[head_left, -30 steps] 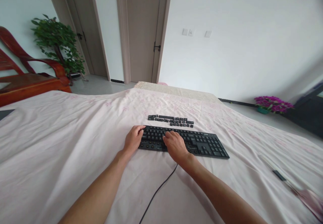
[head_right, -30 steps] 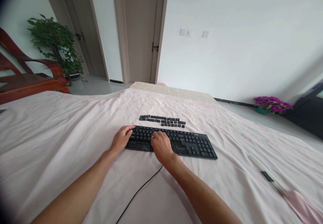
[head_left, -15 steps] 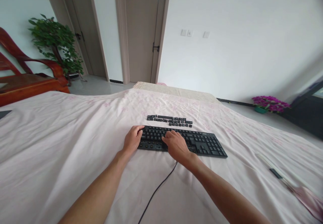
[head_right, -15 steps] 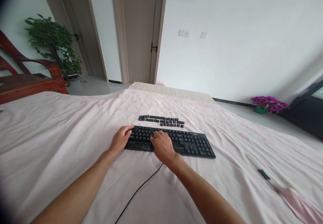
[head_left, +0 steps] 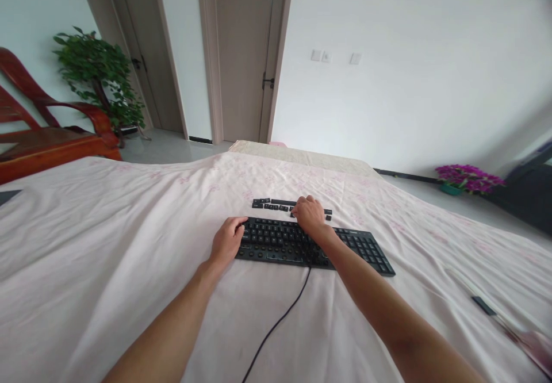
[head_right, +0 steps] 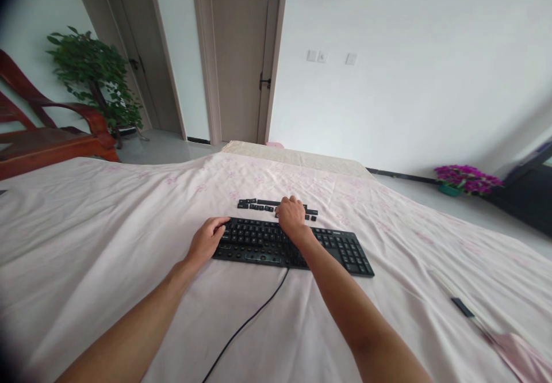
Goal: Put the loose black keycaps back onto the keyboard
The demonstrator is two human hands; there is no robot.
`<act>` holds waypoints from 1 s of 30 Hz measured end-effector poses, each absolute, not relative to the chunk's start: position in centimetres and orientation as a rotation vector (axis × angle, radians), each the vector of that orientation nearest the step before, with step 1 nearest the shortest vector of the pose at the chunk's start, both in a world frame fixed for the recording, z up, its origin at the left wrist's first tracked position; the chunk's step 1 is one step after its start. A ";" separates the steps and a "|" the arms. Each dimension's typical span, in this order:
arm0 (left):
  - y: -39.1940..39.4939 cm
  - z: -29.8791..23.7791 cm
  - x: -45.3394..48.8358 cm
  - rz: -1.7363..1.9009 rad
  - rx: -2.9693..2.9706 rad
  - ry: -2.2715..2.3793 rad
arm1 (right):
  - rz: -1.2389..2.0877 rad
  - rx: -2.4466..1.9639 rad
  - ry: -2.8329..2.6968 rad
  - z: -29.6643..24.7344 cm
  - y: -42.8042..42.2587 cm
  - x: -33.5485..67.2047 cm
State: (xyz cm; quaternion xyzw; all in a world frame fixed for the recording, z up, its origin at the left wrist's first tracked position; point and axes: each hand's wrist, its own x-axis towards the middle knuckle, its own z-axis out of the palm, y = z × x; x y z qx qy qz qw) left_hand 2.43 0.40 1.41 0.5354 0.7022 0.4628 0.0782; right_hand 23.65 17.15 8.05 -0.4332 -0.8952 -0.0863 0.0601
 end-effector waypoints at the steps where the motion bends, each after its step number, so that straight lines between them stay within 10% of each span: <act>1: 0.4 1.4 2.4 1.390 1.606 2.100 | -0.283 -1.306 -2.727 8.0 17.3 23.5; 30: 0.7 1.1 2.2 1.417 1.614 2.090 | -0.049 -1.207 -2.865 8.0 18.7 22.6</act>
